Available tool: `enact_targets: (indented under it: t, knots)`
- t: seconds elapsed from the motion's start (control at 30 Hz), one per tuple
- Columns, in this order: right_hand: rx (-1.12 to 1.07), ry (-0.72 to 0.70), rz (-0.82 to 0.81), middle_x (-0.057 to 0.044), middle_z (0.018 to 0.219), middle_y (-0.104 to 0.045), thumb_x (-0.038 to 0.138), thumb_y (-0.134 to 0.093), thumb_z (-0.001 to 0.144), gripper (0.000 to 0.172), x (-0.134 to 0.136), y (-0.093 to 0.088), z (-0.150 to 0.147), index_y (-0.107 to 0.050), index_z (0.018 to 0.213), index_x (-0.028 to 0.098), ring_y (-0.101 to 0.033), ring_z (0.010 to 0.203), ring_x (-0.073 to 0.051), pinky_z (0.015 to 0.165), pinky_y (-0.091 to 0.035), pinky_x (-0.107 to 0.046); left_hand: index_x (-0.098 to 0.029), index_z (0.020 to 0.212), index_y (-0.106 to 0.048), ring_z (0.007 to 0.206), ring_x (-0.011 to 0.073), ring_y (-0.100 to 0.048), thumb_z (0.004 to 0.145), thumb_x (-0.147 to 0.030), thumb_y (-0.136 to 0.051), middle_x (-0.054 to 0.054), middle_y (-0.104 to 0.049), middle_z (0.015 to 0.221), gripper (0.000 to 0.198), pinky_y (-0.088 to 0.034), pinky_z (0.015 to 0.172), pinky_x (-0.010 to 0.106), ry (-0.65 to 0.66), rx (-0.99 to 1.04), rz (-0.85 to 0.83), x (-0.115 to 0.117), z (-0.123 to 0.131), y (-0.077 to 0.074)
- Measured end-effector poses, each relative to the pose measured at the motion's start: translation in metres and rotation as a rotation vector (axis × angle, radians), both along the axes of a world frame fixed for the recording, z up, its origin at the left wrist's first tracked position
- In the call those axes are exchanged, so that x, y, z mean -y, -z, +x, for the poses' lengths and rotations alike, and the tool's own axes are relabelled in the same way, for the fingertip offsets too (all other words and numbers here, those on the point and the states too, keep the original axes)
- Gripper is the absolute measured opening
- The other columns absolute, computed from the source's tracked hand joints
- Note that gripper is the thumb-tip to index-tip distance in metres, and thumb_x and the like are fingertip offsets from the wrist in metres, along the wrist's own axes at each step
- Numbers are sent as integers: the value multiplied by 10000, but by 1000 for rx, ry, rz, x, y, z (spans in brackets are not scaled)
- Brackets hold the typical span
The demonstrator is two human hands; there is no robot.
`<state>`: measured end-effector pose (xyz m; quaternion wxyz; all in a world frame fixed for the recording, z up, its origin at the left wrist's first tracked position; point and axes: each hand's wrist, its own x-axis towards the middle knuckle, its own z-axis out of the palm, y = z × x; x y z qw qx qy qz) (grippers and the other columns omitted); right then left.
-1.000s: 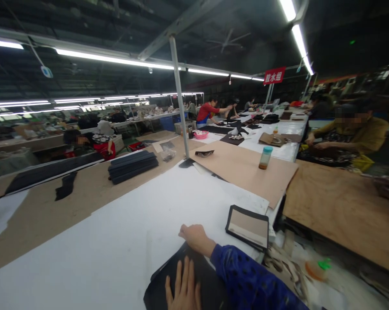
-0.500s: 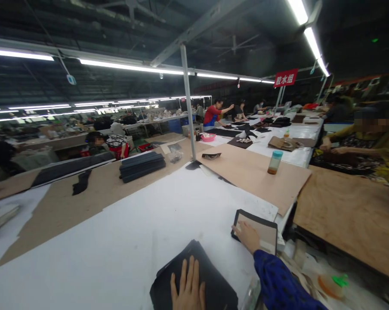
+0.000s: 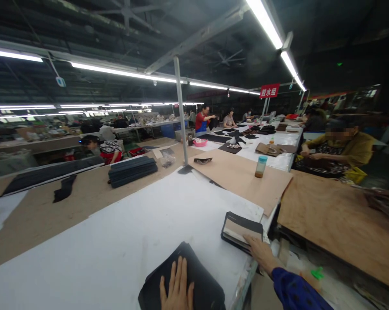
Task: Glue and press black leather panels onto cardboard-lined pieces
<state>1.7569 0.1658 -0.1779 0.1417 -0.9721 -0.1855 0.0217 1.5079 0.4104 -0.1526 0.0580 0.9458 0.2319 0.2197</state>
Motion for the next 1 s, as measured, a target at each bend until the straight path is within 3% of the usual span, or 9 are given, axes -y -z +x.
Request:
enact_targets:
  t: [0.13,0.27,0.37,0.47,0.6,0.73,0.87,0.93,1.0]
  knots:
    - [-70,106,464,-118,1122,-720,385,-450,886,421,-7,-48,5,-639,1224,220,-641,1082,-327,958,-460,-479,-225,1343,-499,1323,249,-457,951,-179,-222,38,-497,1422,483,-184,1159,554,4,42,-175,1,1,-2]
    - [-231,39,899,-82,1199,-694,574,-442,877,558,-30,-97,-7,-609,1247,190,-646,1097,-286,938,-518,-425,-232,1411,-424,1352,224,-420,965,-258,-220,47,-481,1446,491,-200,1182,483,22,207,-520,-9,-3,-1]
    - [-491,-46,1139,-104,1109,-731,579,-572,827,549,-51,-128,-32,-643,1189,173,-697,984,-291,882,-555,-437,-172,1430,-400,1376,204,-382,969,-350,-231,65,-454,1475,523,-220,1188,386,18,350,-781,-18,-11,-9]
    - [-861,-95,1342,-105,1082,-741,466,-724,760,480,-70,-151,-61,-666,1141,179,-706,966,-277,929,-535,-426,-124,1413,-415,1396,190,-347,963,-442,-243,70,-436,1490,577,-201,1195,348,-38,434,-933,-22,-24,-28]
    - [-1047,-156,1340,-94,1065,-747,415,-763,741,472,-93,-161,-90,-664,1144,189,-704,980,-265,965,-511,-420,-144,1395,-435,1441,167,-240,949,-462,-303,60,-418,1504,563,-133,1207,338,-186,528,-933,-26,-41,-48]
    - [-1117,-201,1260,-108,1073,-743,437,-756,747,462,-109,-155,-109,-679,1119,174,-693,1002,-279,1010,-469,-454,-141,1467,-291,1477,166,-72,910,-491,-395,69,-226,1592,666,-21,1205,335,-420,619,-1056,-39,-59,-40]
    - [-967,-248,1347,-72,1210,-689,467,-721,777,456,-116,-152,-118,-647,1167,242,-610,1157,-282,1083,-388,-476,-130,1456,-303,1460,234,-178,906,-511,-371,126,-232,1583,672,-136,1195,385,-532,660,-1250,-45,-74,-23]
    - [-833,-356,1340,-51,1269,-654,461,-707,792,439,-118,-152,-117,-631,1187,285,-539,1245,-276,1114,-338,-481,-153,1418,-383,1444,246,-234,905,-518,-378,121,-324,1549,629,-211,1178,393,-523,690,-1319,-41,-76,-21]
    - [-719,-532,1212,-61,1324,-611,463,-700,798,353,-123,-149,-115,-677,1104,288,-486,1293,-281,1132,-295,-485,-180,1394,-430,1418,257,-300,898,-554,-385,102,-419,1499,623,-282,1152,405,-489,712,-1380,-37,-74,-23]
